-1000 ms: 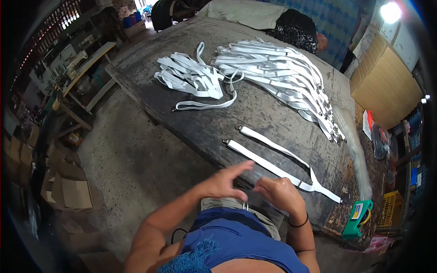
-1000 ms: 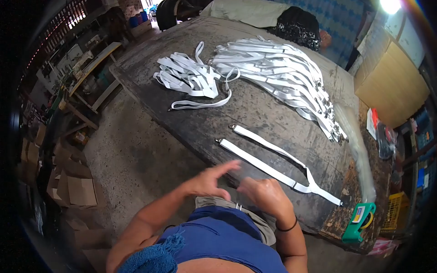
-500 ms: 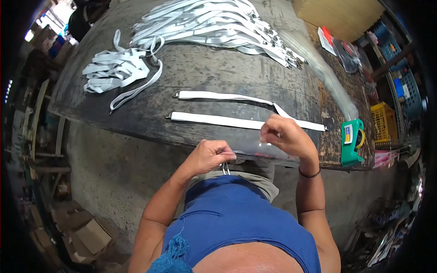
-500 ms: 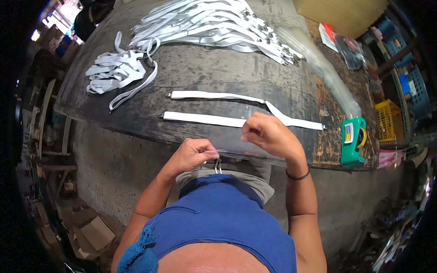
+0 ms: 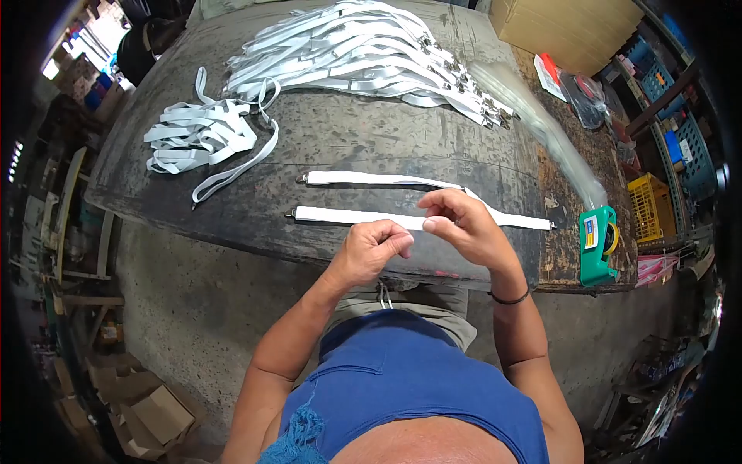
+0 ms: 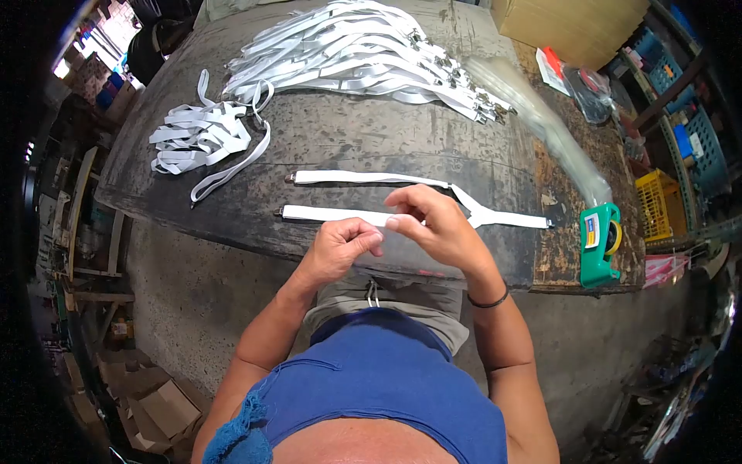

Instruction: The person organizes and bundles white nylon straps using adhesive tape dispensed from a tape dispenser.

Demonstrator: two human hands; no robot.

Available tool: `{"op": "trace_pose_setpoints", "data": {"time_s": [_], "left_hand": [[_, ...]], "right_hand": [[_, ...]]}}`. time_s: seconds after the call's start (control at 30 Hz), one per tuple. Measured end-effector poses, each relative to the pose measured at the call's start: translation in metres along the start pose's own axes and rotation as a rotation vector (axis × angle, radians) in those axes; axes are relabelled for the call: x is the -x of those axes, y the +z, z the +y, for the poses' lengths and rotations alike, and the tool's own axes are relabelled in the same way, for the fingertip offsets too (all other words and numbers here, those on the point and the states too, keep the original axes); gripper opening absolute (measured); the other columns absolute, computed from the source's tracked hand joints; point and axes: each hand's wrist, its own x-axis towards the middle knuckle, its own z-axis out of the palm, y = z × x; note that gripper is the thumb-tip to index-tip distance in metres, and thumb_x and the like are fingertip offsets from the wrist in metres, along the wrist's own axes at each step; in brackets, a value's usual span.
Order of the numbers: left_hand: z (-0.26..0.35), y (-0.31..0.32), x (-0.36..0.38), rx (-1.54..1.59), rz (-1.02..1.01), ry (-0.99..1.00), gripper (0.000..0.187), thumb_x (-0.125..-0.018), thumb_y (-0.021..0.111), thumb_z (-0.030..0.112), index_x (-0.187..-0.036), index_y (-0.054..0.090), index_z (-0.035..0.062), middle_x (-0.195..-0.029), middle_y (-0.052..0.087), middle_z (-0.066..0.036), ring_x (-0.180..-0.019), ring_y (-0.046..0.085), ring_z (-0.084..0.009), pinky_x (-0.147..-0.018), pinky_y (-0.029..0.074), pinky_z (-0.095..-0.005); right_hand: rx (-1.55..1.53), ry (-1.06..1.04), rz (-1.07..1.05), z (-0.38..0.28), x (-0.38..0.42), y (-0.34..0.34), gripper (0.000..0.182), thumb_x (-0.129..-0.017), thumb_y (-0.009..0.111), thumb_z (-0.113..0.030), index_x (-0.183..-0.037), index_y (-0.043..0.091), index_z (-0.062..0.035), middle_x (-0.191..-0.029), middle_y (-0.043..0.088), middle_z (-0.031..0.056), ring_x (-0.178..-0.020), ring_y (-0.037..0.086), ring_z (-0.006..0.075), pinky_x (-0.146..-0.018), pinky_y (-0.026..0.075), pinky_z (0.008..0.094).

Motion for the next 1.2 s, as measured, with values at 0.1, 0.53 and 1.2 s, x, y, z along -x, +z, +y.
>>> {"op": "trace_pose_setpoints", "data": {"time_s": [0.1, 0.53, 1.2], "left_hand": [[-0.008, 0.001, 0.000, 0.079, 0.041, 0.100, 0.021, -0.092, 0.066, 0.021, -0.085, 0.070, 0.0017, -0.069, 0.064, 0.001, -0.062, 0.048, -0.0045, -0.058, 0.041, -0.0244], [-0.017, 0.006, 0.008, 0.225, 0.001, 0.011, 0.021, -0.094, 0.066, 0.019, -0.092, 0.070, -0.0011, -0.079, 0.070, -0.003, -0.076, 0.062, -0.0066, -0.070, 0.050, -0.0252], [-0.041, 0.000, 0.030, 0.033, 0.008, -0.049, 0.016, -0.089, 0.069, 0.016, -0.088, 0.069, 0.0004, -0.072, 0.064, -0.002, -0.068, 0.054, -0.0070, -0.063, 0.045, -0.0264]], "right_hand": [[0.004, -0.021, -0.022, 0.005, 0.002, 0.000, 0.032, -0.088, 0.072, -0.019, -0.110, 0.064, 0.0014, -0.093, 0.063, 0.0070, -0.081, 0.061, 0.0149, -0.068, 0.050, 0.0297], [0.422, -0.251, 0.033, 0.004, 0.001, 0.035, 0.012, -0.086, 0.066, -0.009, -0.081, 0.057, -0.0019, -0.073, 0.051, 0.0119, -0.071, 0.052, 0.0321, -0.063, 0.042, 0.0419], [0.244, -0.053, -0.123, 0.018, 0.013, 0.051, 0.025, -0.088, 0.068, -0.023, -0.085, 0.057, -0.0008, -0.079, 0.057, 0.0139, -0.075, 0.058, 0.0345, -0.066, 0.046, 0.0413]]}}
